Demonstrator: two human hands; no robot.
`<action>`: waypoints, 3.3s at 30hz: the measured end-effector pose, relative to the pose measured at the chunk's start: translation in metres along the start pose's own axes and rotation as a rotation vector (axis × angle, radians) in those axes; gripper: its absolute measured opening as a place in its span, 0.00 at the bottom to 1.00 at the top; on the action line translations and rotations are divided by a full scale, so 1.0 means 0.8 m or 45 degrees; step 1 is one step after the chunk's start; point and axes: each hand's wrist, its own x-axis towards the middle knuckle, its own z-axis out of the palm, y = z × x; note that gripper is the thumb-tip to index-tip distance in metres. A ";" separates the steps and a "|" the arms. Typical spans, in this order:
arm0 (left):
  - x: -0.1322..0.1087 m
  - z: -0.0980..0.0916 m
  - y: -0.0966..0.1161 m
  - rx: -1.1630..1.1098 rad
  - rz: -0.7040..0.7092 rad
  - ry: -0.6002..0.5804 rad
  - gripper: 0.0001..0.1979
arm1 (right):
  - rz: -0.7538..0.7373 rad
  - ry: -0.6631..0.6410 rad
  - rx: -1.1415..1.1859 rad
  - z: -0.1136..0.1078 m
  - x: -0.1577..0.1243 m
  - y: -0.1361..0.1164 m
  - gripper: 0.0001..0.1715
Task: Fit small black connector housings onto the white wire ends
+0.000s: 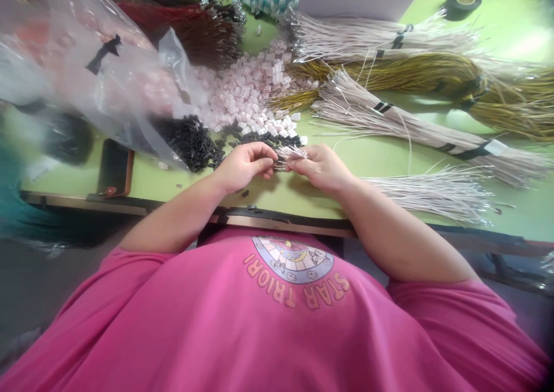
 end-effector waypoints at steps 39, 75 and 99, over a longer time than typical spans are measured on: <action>0.001 0.002 -0.005 0.321 0.034 0.063 0.09 | -0.072 0.074 -0.116 0.016 0.000 0.009 0.16; 0.009 0.000 -0.005 -0.342 -0.194 -0.055 0.08 | -0.018 0.129 -0.121 0.010 -0.005 0.007 0.14; 0.008 0.013 -0.017 -0.223 -0.118 0.157 0.12 | -0.031 0.163 -0.210 0.011 -0.005 0.009 0.16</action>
